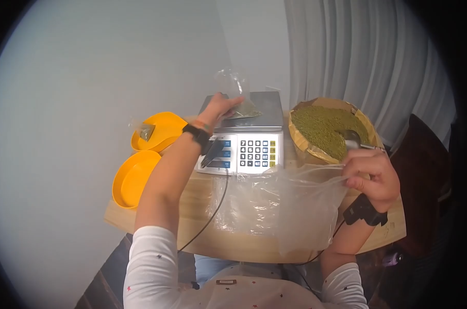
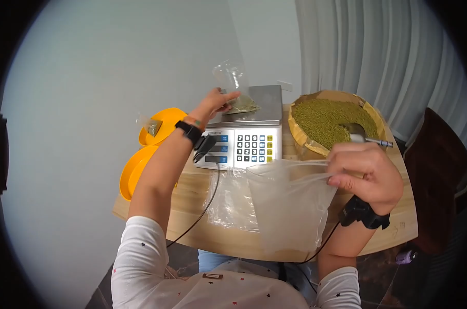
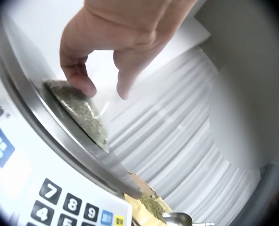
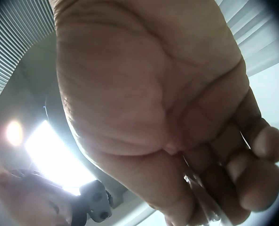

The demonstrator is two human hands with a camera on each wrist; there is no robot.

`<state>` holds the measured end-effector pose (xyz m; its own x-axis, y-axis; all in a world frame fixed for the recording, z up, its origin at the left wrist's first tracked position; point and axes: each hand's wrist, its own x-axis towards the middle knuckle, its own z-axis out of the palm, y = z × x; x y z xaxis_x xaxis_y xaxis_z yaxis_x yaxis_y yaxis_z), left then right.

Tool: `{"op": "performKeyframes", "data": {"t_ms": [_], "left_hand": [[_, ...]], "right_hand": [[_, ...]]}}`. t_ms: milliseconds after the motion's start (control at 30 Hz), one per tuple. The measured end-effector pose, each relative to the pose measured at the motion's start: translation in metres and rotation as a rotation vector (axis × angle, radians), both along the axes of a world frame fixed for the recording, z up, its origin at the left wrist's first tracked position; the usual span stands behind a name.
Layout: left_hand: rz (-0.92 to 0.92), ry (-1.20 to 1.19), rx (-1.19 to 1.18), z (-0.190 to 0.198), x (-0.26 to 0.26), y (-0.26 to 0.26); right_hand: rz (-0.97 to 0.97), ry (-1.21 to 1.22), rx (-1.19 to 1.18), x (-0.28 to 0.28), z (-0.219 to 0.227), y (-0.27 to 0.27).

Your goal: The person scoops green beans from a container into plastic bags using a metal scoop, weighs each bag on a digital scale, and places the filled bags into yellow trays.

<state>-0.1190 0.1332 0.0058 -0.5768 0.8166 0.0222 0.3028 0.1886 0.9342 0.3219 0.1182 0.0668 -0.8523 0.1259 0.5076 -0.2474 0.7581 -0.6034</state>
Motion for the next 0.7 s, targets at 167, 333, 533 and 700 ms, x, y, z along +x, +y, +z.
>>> {"op": "performKeyframes", "data": {"t_ms": [167,333,533,700], "left_hand": [[-0.102,-0.212,-0.098,-0.018,-0.046,0.028],[-0.235,-0.353,0.002,-0.014,-0.052,0.022],[0.092,-0.247,0.046,0.012,-0.104,-0.004],[0.301,-0.14,0.098,0.015,-0.201,-0.067]], "right_hand": [[-0.02,-0.055,0.018,-0.008,0.001,0.0],[-0.112,-0.027,0.029,-0.014,-0.002,0.0],[-0.171,-0.037,0.056,-0.021,-0.007,0.004],[-0.212,-0.043,0.05,-0.028,-0.012,0.009]]}}
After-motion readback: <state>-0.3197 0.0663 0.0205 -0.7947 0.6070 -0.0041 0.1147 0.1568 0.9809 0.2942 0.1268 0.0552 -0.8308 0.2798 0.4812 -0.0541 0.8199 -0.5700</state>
